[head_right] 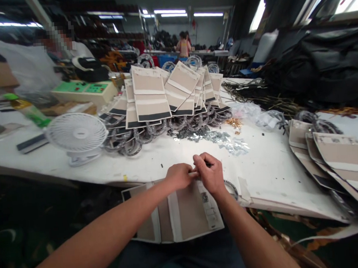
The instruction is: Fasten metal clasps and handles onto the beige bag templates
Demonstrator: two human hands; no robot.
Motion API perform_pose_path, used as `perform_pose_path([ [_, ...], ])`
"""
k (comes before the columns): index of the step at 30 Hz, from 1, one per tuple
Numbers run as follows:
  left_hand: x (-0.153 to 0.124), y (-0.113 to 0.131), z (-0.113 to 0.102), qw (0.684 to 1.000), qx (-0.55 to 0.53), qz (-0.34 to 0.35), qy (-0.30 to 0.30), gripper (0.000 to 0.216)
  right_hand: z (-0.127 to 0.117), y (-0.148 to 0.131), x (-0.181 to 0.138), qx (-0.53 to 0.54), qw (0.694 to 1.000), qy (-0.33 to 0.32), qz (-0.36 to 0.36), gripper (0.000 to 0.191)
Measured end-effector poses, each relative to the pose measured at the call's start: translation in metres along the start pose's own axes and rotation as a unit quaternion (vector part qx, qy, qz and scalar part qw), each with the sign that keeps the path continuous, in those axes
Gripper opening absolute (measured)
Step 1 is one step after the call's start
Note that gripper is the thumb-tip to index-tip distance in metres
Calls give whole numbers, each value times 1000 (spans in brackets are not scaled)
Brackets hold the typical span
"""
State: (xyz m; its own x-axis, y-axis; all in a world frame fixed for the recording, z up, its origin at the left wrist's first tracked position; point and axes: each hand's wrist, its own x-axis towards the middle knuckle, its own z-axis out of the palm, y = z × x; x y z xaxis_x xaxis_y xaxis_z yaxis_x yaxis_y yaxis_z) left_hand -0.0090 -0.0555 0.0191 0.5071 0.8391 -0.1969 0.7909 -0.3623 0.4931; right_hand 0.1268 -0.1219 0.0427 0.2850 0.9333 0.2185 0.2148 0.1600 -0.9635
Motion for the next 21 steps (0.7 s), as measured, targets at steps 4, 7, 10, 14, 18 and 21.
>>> perform_pose_path([
  [4, 14, 2, -5, 999, 5, -35, -39, 43, -2, -1, 2, 45, 999, 19, 3, 49],
  [7, 21, 1, -7, 997, 5, -46, -55, 40, -3, -7, 9, 95, 994, 60, -12, 50],
  [10, 23, -1, -8, 997, -2, -48, -58, 41, 0, -8, 15, 156, 985, 69, -21, 49],
  [14, 19, -2, -7, 998, -10, -50, -48, 41, 6, -2, 20, 157, 987, 38, 8, 48],
  [18, 17, -5, -3, 998, -14, -43, -37, 38, 2, -13, 25, 135, 990, 25, 1, 46],
  [21, 18, -7, -1, 999, -16, -34, -30, 40, -1, -23, 26, 156, 987, 32, -17, 44],
])
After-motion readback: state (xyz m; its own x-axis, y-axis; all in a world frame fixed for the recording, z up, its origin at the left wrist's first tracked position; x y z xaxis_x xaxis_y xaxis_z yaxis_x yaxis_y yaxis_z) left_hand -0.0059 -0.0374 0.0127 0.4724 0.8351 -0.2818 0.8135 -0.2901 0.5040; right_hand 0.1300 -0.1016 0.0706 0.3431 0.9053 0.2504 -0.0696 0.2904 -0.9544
